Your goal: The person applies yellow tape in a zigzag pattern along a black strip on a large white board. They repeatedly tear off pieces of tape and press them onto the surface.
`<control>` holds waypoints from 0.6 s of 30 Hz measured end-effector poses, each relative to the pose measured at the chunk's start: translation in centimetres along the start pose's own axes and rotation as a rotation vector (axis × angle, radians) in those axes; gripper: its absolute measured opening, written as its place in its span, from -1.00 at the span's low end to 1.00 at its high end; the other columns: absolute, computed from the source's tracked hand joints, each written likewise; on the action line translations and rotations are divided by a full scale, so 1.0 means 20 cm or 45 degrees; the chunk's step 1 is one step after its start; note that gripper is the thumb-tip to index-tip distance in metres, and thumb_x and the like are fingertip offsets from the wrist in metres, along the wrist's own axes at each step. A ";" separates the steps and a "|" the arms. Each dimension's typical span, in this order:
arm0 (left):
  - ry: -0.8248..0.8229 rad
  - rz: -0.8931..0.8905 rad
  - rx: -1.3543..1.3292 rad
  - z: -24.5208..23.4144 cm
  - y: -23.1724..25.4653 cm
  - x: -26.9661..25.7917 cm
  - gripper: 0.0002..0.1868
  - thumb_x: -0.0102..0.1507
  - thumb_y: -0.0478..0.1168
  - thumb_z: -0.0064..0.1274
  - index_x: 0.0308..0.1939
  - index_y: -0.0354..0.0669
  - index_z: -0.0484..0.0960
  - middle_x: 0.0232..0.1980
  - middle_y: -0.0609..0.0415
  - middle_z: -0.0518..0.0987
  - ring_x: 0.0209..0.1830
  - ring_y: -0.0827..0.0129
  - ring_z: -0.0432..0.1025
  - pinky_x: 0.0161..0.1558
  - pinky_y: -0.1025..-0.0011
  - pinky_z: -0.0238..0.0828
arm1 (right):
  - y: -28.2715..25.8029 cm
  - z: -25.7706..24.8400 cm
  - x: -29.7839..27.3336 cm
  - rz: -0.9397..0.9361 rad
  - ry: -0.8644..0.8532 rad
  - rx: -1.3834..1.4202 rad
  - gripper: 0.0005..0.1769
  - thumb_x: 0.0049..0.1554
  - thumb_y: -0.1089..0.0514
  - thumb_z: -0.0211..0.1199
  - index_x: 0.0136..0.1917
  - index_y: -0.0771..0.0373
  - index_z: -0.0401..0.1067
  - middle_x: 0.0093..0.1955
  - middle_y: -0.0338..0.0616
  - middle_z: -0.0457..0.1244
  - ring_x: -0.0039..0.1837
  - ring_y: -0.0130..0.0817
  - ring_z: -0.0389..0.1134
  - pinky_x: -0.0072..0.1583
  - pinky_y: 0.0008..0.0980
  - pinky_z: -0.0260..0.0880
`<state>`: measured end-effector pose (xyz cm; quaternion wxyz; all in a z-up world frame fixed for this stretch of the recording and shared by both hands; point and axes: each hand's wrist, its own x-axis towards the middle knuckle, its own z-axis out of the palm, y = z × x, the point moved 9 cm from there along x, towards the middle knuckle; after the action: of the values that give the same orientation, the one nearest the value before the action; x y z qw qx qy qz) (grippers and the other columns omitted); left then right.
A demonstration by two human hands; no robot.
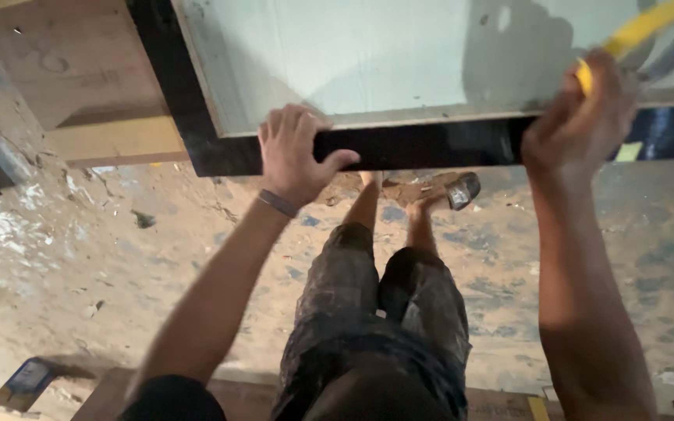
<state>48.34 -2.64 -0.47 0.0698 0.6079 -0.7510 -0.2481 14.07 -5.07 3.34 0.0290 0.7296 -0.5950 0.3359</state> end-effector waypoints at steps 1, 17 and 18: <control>0.048 -0.017 0.009 -0.01 0.00 0.01 -0.32 0.12 0.42 0.28 -0.17 -0.11 0.52 -0.06 0.03 0.40 0.03 0.14 0.25 0.15 0.09 0.16 | -0.04 0.01 0.00 -0.085 0.043 -0.056 -0.75 0.37 0.30 -0.09 0.25 0.40 0.30 0.08 0.03 0.29 0.03 -0.12 0.32 0.06 -0.18 0.36; -0.001 -0.053 -0.167 -0.08 0.03 0.03 -0.41 0.14 0.15 0.38 -0.03 -0.16 0.50 0.07 -0.02 0.39 0.17 0.05 0.24 0.24 0.02 0.11 | -0.03 0.09 0.00 0.124 -0.301 -0.027 -0.75 0.53 0.36 -0.05 0.44 0.37 0.17 0.17 0.05 0.22 0.09 -0.08 0.24 0.25 -0.10 0.24; 0.016 -0.078 -0.161 -0.07 0.06 0.03 -0.40 0.15 0.18 0.38 -0.04 -0.17 0.50 0.06 -0.03 0.38 0.15 0.05 0.24 0.25 0.01 0.11 | -0.03 0.09 -0.01 0.142 -0.329 -0.023 -0.74 0.52 0.36 -0.06 0.45 0.37 0.18 0.16 0.04 0.21 0.08 -0.09 0.24 0.24 -0.09 0.24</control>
<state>47.79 -3.41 1.24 0.1052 0.6264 -0.7145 -0.2935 15.40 -5.51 1.96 -0.0602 0.7323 -0.6364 0.2347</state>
